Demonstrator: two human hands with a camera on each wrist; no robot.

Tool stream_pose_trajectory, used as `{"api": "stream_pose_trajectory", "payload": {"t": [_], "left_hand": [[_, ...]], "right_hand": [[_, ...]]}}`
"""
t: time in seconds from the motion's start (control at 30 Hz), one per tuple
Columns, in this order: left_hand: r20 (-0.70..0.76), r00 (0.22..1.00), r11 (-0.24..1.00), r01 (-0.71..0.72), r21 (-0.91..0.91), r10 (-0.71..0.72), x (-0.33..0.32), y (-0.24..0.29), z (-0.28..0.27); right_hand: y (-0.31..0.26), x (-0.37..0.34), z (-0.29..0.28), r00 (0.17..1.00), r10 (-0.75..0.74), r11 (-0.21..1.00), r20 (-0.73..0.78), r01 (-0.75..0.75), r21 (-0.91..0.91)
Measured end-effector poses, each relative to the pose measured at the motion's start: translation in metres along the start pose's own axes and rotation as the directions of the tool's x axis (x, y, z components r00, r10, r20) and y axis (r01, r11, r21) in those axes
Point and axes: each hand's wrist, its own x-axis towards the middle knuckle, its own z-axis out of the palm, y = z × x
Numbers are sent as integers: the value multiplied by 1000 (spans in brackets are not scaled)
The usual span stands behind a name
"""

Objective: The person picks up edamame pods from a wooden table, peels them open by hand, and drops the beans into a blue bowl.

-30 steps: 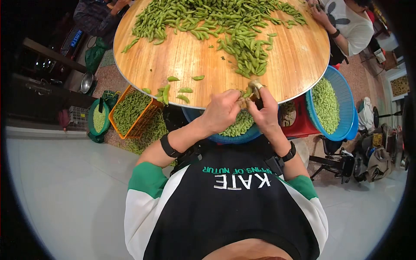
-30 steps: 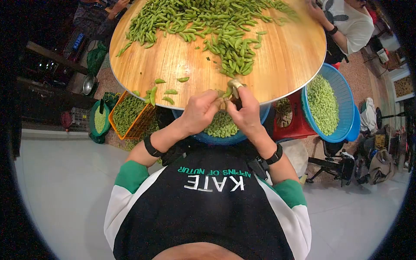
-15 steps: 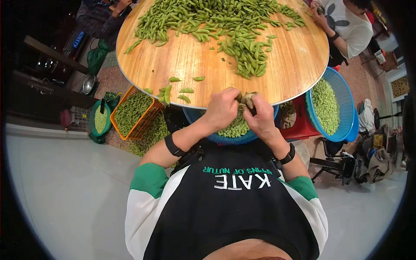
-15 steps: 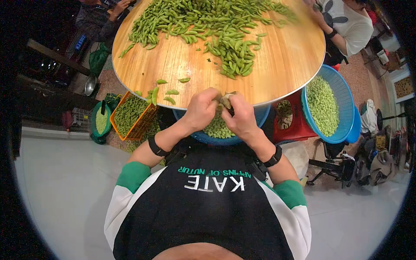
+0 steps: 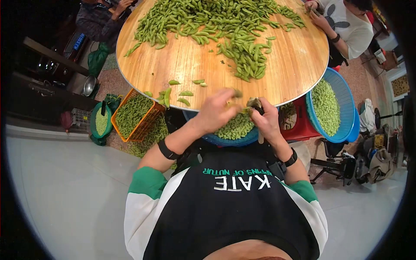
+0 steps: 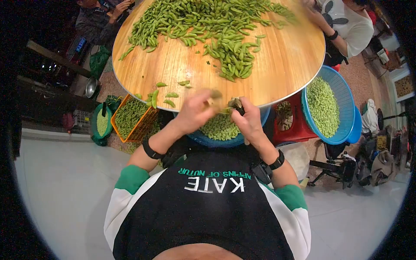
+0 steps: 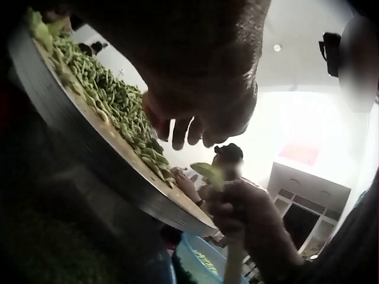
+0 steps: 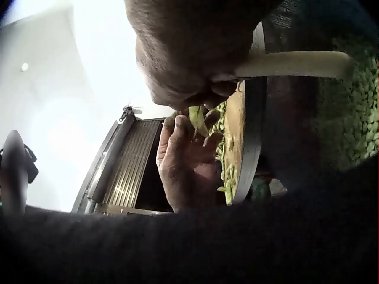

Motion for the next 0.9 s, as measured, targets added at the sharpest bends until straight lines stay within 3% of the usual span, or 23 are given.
{"api": "stream_pose_trajectory", "payload": {"t": [0.07, 0.13, 0.2, 0.27, 0.3, 0.33, 0.4, 0.43, 0.5, 0.53, 0.6, 0.73, 0.8, 0.83, 0.9], "left_hand": [[250, 931, 867, 343, -362, -264, -10, 14, 2], [181, 950, 875, 307, -374, -256, -21, 14, 4], [191, 975, 973, 145, -180, -110, -29, 9, -13], [134, 989, 996, 57, 66, -65, -28, 2, -40], [83, 971, 967, 211, 140, -223, -29, -5, -48], [18, 994, 906, 91, 414, -108, -22, -16, -55], [-46, 998, 793, 64, 606, -46, -7, -31, -61], [-48, 998, 791, 63, 609, -42, -1, -41, -58], [35, 999, 885, -4, 465, -14, 0, -62, -42], [33, 999, 886, -2, 463, -15, -2, -72, -34], [163, 986, 876, -51, 479, -31, -1, -84, -23], [160, 987, 859, -76, 507, -7, 6, -74, -23], [105, 978, 898, -205, 390, 178, 10, -52, -17], [133, 982, 964, -163, 212, 136, 5, -38, -12], [177, 977, 992, -103, -78, 115, -8, -11, 2]], "right_hand": [[-3, -2, 3, 999, 44, 997, 15, -44, 67], [-1, -4, 4, 998, -12, 1000, 65, 11, 8], [8, -5, 4, 991, -77, 996, 109, 81, -30], [18, -4, 2, 955, -213, 947, 208, 254, -197], [15, -5, 0, 947, -200, 931, 252, 264, -253], [14, -5, 3, 946, -197, 933, 256, 261, -248], [13, -3, 9, 886, -366, 872, 285, 433, -229], [13, -2, 10, 884, -371, 870, 284, 438, -228], [15, -3, 12, 901, -342, 887, 265, 403, -226], [15, -5, 11, 902, -340, 887, 267, 402, -229], [16, -5, 8, 903, -343, 881, 260, 405, -243], [21, -5, -2, 949, -259, 941, 178, 290, -176], [22, -3, -5, 984, -155, 986, 89, 160, -44], [4, -5, -7, 994, 58, 995, 90, -66, 78], [6, -5, -9, 988, 106, 984, 113, -121, 135]]}}
